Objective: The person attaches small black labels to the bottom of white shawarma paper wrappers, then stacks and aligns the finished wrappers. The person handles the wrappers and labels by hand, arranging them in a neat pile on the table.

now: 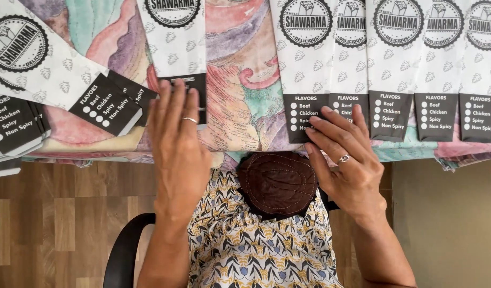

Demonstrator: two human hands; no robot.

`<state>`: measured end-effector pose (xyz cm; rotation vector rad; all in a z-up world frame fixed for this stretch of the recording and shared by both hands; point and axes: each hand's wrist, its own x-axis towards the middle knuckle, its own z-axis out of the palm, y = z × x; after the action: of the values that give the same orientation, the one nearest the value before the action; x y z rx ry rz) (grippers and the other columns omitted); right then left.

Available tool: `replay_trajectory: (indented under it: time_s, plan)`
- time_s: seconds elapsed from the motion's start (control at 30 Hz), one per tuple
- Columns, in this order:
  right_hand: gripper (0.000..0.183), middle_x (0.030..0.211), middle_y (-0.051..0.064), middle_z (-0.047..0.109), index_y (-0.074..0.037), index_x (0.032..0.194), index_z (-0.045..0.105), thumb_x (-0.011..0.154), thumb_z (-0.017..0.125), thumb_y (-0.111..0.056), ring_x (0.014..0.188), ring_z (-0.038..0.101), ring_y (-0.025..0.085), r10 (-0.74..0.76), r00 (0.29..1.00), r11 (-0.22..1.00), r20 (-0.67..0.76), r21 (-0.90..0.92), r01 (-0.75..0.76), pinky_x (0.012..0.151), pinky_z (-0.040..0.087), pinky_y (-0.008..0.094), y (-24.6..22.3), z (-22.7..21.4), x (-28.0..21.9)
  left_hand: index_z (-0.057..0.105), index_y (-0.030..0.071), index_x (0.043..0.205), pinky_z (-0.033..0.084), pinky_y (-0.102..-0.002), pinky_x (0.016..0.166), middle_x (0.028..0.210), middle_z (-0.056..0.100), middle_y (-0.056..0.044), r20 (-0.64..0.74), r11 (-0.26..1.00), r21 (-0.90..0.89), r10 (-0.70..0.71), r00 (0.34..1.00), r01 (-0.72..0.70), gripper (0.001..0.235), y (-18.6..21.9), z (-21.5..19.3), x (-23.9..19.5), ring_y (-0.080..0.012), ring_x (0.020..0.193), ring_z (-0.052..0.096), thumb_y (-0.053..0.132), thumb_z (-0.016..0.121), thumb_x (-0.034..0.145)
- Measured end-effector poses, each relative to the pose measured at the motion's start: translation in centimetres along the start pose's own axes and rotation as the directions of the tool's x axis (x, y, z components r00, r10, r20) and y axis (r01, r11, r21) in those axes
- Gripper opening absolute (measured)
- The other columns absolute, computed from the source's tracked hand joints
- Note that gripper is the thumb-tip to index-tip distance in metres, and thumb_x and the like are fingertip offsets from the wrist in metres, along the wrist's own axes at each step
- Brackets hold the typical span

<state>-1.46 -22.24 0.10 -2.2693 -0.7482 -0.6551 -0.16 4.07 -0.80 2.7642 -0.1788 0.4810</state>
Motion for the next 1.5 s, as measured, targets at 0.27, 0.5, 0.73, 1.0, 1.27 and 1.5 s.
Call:
replay_trajectory:
  time_s: [0.27, 0.5, 0.73, 1.0, 1.27, 1.5]
  plan:
    - [0.015, 0.122, 0.021, 0.071, 0.004, 0.113, 0.072, 0.099, 0.071, 0.006, 0.125, 0.068, 0.042, 0.047, 0.998, 0.999, 0.041, -0.029, -0.045, 0.125, 0.037, 0.063, -0.2, 0.4, -0.1, 0.058, -0.008, 0.138, 0.033, -0.053, 0.125, 0.148, 0.056, -0.027, -0.019, 0.930, -0.296, 0.221, 0.975, -0.217, 0.047, 5.3, 2.4, -0.6, -0.0399, 0.144, 0.048, -0.011, 0.069, 0.092]
    - [0.015, 0.124, 0.021, 0.070, 0.004, 0.114, 0.071, 0.099, 0.071, 0.006, 0.127, 0.066, 0.041, 0.050, 0.998, 0.999, 0.042, -0.016, -0.049, 0.124, 0.038, 0.064, -0.1, 0.6, -0.3, 0.066, -0.011, 0.130, 0.037, -0.052, 0.123, 0.146, 0.056, -0.026, -0.053, 0.905, -0.330, 0.266, 0.963, -0.268, 0.035, 5.4, 2.5, -0.6, -0.0391, 0.141, 0.047, -0.011, 0.067, 0.094]
    - [0.015, 0.119, 0.026, 0.069, 0.008, 0.110, 0.071, 0.096, 0.073, 0.006, 0.121, 0.068, 0.046, -0.033, 0.999, 0.999, 0.003, 0.025, 0.033, 0.121, 0.041, 0.065, -0.5, 0.6, 0.6, 0.071, -0.007, 0.109, 0.046, -0.053, 0.115, 0.125, 0.067, -0.020, -0.211, 0.777, -0.511, 0.301, 0.930, -0.367, 0.021, 3.3, 1.0, -0.4, -0.0352, 0.126, 0.058, 0.004, 0.081, 0.093]
    - [0.016, 0.107, 0.025, 0.071, 0.011, 0.101, 0.068, 0.093, 0.078, 0.001, 0.112, 0.069, 0.042, -0.224, 0.969, 0.970, 0.102, 0.116, 0.212, 0.113, 0.047, 0.062, -0.9, 2.1, 2.8, 0.072, -0.012, 0.107, 0.052, -0.054, 0.111, 0.118, 0.070, -0.021, -0.202, 0.699, -0.572, 0.387, 0.900, -0.429, 0.022, 2.2, 0.9, -0.2, -0.0363, 0.120, 0.063, -0.006, 0.083, 0.089]
    - [0.004, 0.100, 0.022, 0.071, 0.009, 0.095, 0.071, 0.095, 0.072, 0.005, 0.104, 0.071, 0.037, -0.128, 0.985, 0.981, 0.118, 0.161, 0.108, 0.116, 0.043, 0.062, -1.3, 2.1, 3.6, 0.071, -0.008, 0.099, 0.052, -0.052, 0.106, 0.110, 0.070, -0.018, -0.221, 0.715, -0.602, 0.278, 0.935, -0.355, 0.005, 3.1, 0.7, 0.0, -0.0348, 0.110, 0.066, -0.004, 0.070, 0.097]
    - [0.011, 0.096, 0.017, 0.071, 0.004, 0.088, 0.068, 0.091, 0.077, 0.008, 0.101, 0.072, 0.032, 0.065, 0.993, 0.978, 0.099, 0.193, -0.083, 0.121, 0.041, 0.059, -2.1, 2.3, 3.8, 0.071, -0.003, 0.098, 0.050, -0.046, 0.109, 0.103, 0.071, -0.014, -0.211, 0.787, -0.589, 0.068, 0.975, -0.182, 0.008, 4.7, 1.4, -0.3, -0.0288, 0.107, 0.067, -0.002, 0.076, 0.091]
